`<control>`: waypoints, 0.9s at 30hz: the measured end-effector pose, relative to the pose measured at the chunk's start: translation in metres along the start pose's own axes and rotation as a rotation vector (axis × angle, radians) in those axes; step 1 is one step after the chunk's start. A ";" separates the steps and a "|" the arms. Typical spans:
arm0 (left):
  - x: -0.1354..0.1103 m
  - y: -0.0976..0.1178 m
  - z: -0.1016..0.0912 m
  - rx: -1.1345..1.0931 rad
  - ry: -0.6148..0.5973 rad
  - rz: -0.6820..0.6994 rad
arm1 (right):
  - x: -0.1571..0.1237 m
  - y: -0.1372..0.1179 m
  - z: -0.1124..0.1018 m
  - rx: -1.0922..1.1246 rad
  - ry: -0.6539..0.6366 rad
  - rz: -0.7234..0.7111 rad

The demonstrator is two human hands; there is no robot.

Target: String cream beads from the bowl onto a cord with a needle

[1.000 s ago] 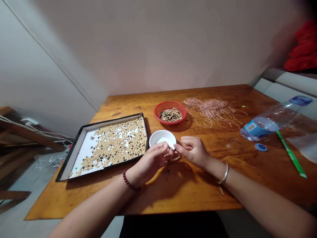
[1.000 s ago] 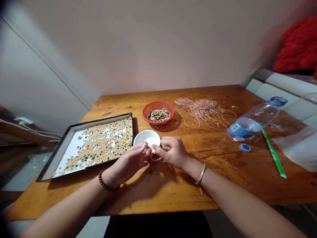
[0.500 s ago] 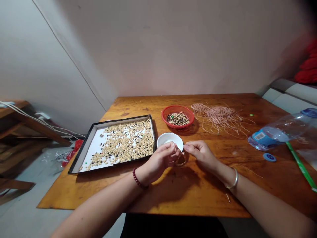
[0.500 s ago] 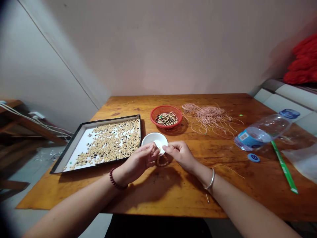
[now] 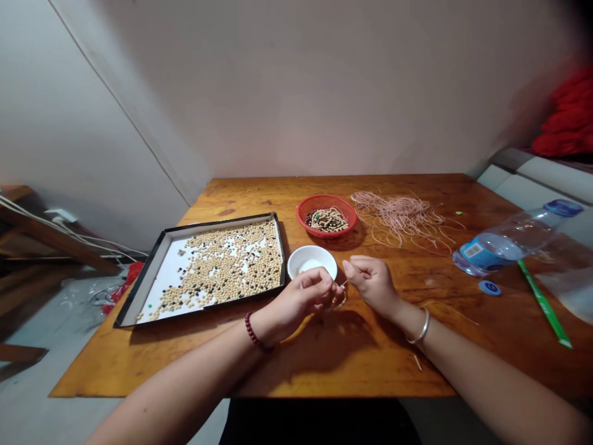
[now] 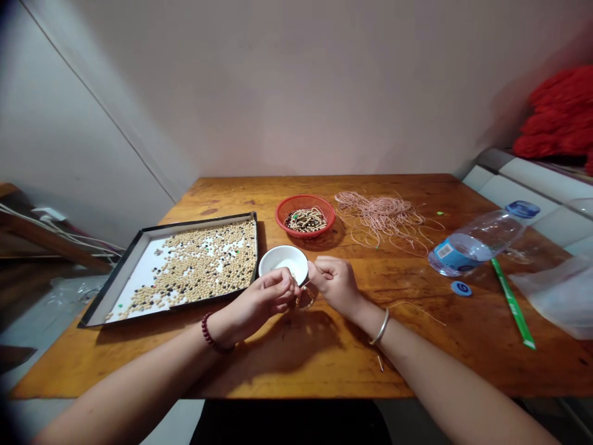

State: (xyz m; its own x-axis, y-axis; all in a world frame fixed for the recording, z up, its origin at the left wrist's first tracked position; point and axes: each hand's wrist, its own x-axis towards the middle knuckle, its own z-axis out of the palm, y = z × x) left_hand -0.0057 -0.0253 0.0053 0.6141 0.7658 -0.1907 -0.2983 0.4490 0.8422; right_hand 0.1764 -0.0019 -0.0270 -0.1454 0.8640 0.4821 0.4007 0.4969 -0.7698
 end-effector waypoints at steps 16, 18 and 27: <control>0.001 0.005 0.000 -0.062 -0.038 -0.109 | 0.002 0.006 0.005 -0.055 -0.009 -0.071; 0.001 0.004 0.001 0.002 -0.006 -0.066 | 0.003 0.006 0.004 0.013 -0.006 0.001; 0.004 0.006 -0.003 0.150 0.370 0.200 | 0.013 -0.004 -0.009 0.737 -0.061 0.451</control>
State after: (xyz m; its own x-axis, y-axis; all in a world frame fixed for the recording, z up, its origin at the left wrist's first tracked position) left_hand -0.0069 -0.0186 0.0082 0.2442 0.9563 -0.1610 -0.2585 0.2242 0.9396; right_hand 0.1808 0.0067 -0.0137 -0.1708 0.9836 0.0585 -0.2535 0.0135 -0.9672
